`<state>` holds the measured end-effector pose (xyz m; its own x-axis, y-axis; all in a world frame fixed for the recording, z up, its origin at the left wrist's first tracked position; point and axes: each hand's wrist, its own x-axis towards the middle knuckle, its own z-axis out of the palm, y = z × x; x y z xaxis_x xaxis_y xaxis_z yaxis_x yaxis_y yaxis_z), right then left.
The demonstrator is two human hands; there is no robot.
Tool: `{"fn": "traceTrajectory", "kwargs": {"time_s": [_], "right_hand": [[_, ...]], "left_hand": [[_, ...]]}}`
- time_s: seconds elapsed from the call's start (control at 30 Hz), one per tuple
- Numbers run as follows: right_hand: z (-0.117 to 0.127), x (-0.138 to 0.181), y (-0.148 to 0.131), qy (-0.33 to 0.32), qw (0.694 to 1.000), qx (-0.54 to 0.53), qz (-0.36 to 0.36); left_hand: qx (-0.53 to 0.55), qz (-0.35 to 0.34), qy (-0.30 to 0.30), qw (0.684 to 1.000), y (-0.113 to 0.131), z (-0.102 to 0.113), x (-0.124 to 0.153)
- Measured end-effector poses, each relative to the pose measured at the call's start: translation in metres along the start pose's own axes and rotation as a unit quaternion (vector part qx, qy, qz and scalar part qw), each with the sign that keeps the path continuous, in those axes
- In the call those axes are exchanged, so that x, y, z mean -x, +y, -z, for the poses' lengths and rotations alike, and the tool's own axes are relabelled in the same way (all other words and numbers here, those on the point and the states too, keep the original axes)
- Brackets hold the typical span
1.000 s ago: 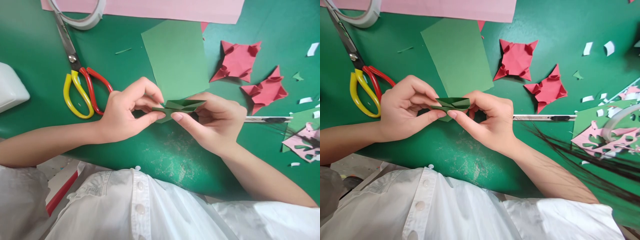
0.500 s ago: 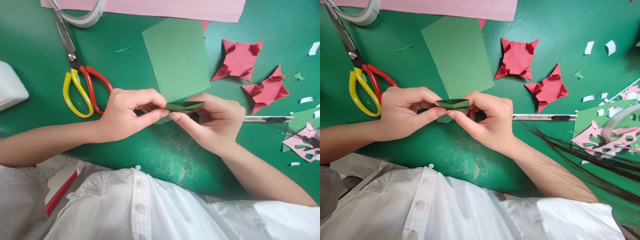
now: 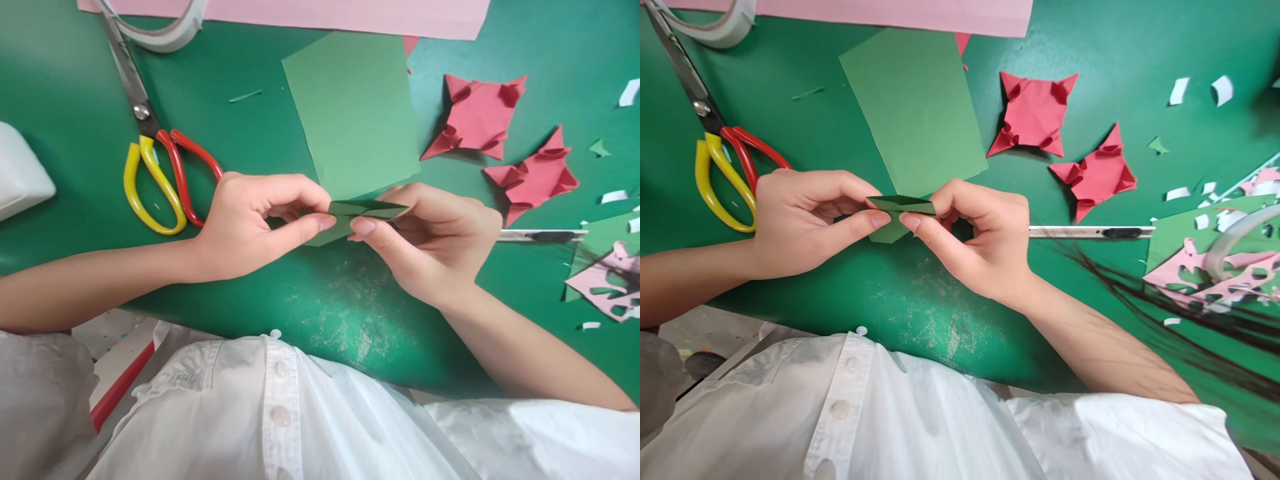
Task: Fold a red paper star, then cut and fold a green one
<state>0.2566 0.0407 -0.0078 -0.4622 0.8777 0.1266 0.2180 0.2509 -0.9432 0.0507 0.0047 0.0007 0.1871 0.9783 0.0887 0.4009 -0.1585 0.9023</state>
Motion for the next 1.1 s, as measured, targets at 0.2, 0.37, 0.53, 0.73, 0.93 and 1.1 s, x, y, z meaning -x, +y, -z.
{"fn": "traceTrajectory", "kwargs": {"time_s": [0.2,0.37,0.53,0.73,0.93,1.1], "right_hand": [[-0.0003,-0.0005,-0.0018,0.004,1.000,-0.008,-0.001],[0.0003,-0.0022,-0.0034,-0.013,0.999,-0.035,-0.005],[0.0008,-0.0020,-0.0038,-0.018,1.000,-0.016,0.002],[0.0007,-0.0025,-0.0031,-0.019,0.999,-0.026,0.013],[0.0000,-0.0034,-0.0023,-0.035,0.997,0.031,0.054],[-0.0011,-0.0043,-0.0016,-0.048,0.993,0.076,0.082]], "left_hand": [[0.022,0.007,-0.007,1.000,0.0010,0.0010,-0.0003],[0.058,0.024,-0.018,0.998,0.0020,0.0028,-0.0007],[0.040,-0.007,-0.037,0.999,-0.0007,0.0023,-0.0010],[0.005,-0.047,-0.031,0.998,-0.0043,-0.0005,-0.0008],[0.028,-0.013,-0.034,0.999,-0.0051,0.0030,0.0005],[0.032,-0.010,-0.027,0.999,-0.0057,0.0032,0.0002]]}}
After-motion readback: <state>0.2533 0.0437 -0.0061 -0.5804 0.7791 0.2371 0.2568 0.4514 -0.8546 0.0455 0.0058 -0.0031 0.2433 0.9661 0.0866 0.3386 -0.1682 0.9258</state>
